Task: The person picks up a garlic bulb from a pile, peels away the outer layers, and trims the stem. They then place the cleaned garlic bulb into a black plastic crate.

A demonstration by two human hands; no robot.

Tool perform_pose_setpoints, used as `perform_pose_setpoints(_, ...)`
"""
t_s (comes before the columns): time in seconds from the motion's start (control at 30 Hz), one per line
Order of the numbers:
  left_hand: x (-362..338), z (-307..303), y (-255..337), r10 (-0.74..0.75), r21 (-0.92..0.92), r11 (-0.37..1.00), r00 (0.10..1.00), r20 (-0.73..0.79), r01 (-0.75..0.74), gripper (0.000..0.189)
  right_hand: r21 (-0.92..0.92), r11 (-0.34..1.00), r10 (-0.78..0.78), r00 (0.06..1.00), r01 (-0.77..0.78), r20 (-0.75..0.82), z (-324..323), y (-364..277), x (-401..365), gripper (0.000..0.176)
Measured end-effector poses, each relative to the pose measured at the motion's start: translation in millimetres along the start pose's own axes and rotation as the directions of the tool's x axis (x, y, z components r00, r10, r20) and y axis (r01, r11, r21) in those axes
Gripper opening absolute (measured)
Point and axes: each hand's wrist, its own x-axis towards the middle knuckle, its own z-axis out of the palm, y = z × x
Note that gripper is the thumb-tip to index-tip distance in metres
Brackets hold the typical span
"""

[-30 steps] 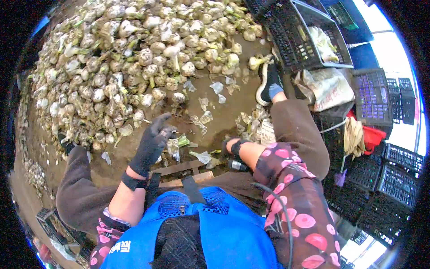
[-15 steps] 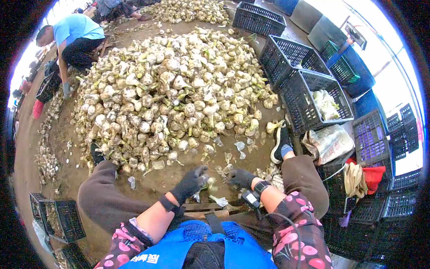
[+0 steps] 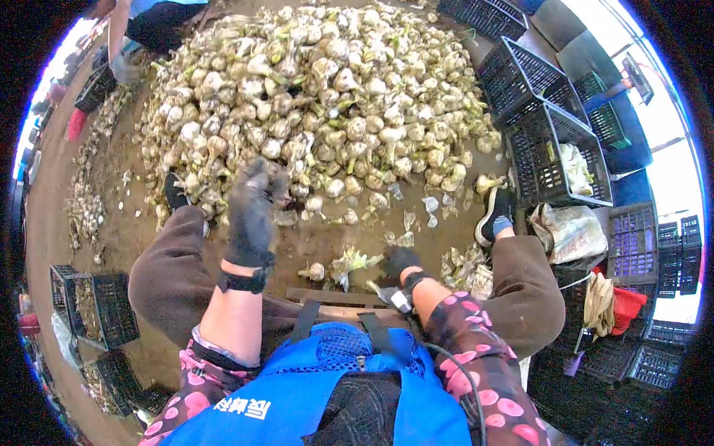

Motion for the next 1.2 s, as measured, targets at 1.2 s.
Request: perform_pose_setpoints(1.2,-27,36,-48,-0.302,0.311,0.938,0.799,0.520,0.152,0.020,0.686,0.312,-0.177,0.750,0.657,-0.637,-108,-90,-80,0.081)
